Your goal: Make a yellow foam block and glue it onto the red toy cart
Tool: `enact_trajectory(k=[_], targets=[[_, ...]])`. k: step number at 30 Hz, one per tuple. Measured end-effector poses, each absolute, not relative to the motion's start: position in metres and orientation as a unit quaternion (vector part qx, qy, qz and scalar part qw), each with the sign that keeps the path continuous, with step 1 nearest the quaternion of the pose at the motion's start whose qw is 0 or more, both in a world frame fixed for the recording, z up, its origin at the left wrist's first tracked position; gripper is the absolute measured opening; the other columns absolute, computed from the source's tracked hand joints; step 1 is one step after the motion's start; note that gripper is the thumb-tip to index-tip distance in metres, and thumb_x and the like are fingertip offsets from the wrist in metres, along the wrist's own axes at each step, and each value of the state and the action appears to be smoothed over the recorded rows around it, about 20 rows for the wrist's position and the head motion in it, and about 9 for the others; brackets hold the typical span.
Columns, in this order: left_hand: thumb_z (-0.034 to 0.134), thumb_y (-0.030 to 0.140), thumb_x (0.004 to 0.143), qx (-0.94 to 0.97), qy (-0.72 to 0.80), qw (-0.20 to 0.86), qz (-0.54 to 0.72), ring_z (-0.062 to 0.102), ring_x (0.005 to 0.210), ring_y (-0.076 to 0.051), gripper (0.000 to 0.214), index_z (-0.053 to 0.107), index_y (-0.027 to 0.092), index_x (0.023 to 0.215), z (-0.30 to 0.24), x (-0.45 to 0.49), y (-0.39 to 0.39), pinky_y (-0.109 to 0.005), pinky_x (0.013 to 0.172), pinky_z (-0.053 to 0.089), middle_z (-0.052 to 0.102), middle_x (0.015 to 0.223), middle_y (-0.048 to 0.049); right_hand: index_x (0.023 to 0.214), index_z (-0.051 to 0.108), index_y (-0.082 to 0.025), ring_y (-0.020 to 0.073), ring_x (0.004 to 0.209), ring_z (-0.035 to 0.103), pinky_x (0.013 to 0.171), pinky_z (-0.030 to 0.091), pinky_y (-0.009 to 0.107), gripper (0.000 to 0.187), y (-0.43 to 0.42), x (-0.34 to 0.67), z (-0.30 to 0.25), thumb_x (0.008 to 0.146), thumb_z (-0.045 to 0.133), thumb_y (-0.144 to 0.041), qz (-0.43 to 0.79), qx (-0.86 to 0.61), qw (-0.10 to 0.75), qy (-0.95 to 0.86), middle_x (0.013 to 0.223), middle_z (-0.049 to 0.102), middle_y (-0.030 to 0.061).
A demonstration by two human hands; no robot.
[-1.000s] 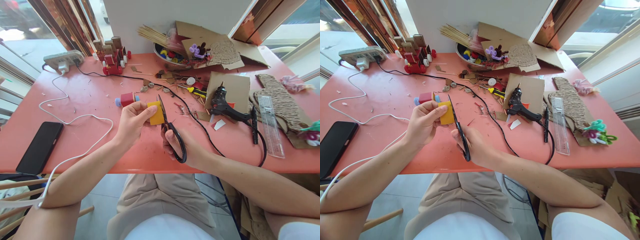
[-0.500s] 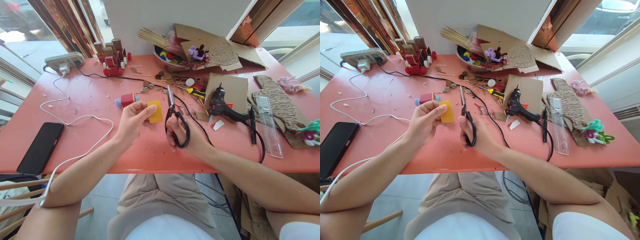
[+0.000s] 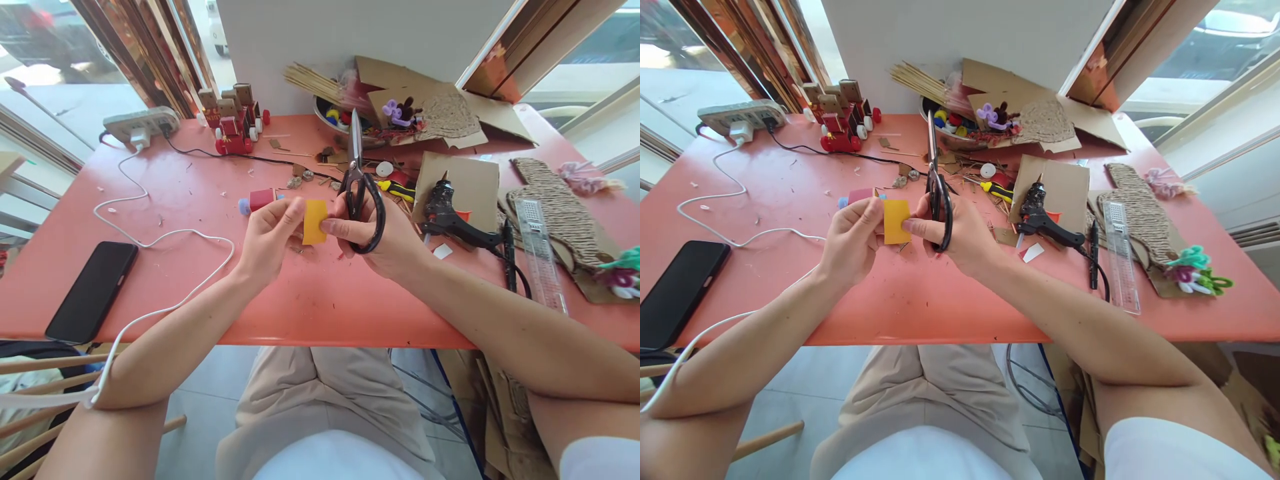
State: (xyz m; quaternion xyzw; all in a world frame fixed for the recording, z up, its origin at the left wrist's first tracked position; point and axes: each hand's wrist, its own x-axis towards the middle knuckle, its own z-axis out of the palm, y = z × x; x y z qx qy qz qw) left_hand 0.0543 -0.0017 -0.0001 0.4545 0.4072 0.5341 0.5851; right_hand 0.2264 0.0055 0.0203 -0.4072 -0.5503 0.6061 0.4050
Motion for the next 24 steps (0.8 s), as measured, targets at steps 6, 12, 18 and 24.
enact_trajectory(k=[6, 12, 18, 24], targets=[[0.102, 0.062, 0.056, 0.462, 0.343, 0.69, 0.44, 0.054, 0.056, -0.011, 0.053, 0.074, 0.022, 0.076, 0.006, 0.05, 0.003, -0.022, 0.043, 0.036, 0.064, 0.068, 0.001, 0.073, 0.047, -0.025, 0.0055, 0.04, 0.042, 0.041, 0.021, 0.022, 0.063, 0.01, 0.23, 0.008, 0.057, 0.101, -0.054, 0.704, -0.363, 0.351, -0.499, 0.051, 0.044, -0.013], [0.103, 0.064, 0.053, 0.461, 0.35, 0.667, 0.47, 0.051, 0.052, -0.009, 0.061, 0.061, 0.022, 0.068, 0.005, 0.05, 0.005, -0.022, 0.047, 0.041, 0.06, 0.061, 0.0037, 0.075, 0.047, -0.026, 0.0104, 0.042, 0.048, 0.044, 0.032, 0.026, 0.067, 0.011, 0.234, 0.0, 0.064, 0.087, -0.079, 0.628, -0.373, 0.319, -0.604, 0.052, 0.055, -0.0076], [0.105, 0.05, 0.052, 0.441, 0.387, 0.596, 0.549, 0.055, 0.048, -0.008, 0.058, 0.058, 0.023, 0.072, -0.001, 0.044, 0.012, -0.02, 0.045, 0.046, 0.06, 0.061, 0.008, 0.079, 0.048, -0.027, 0.0156, 0.059, 0.051, 0.057, 0.036, 0.03, 0.053, 0.006, 0.26, 0.023, 0.088, 0.062, -0.078, 0.419, -0.445, 0.186, -0.769, 0.069, 0.058, -0.0007], [0.1, 0.035, 0.066, 0.427, 0.411, 0.57, 0.569, 0.058, 0.048, -0.007, 0.046, 0.056, 0.023, 0.073, -0.004, 0.044, 0.012, -0.019, 0.047, 0.05, 0.059, 0.064, 0.0088, 0.074, 0.043, -0.027, 0.0145, 0.054, 0.043, 0.057, 0.027, 0.029, 0.055, 0.001, 0.259, 0.008, 0.094, 0.053, -0.078, 0.354, -0.452, 0.161, -0.803, 0.06, 0.051, -0.0035]])
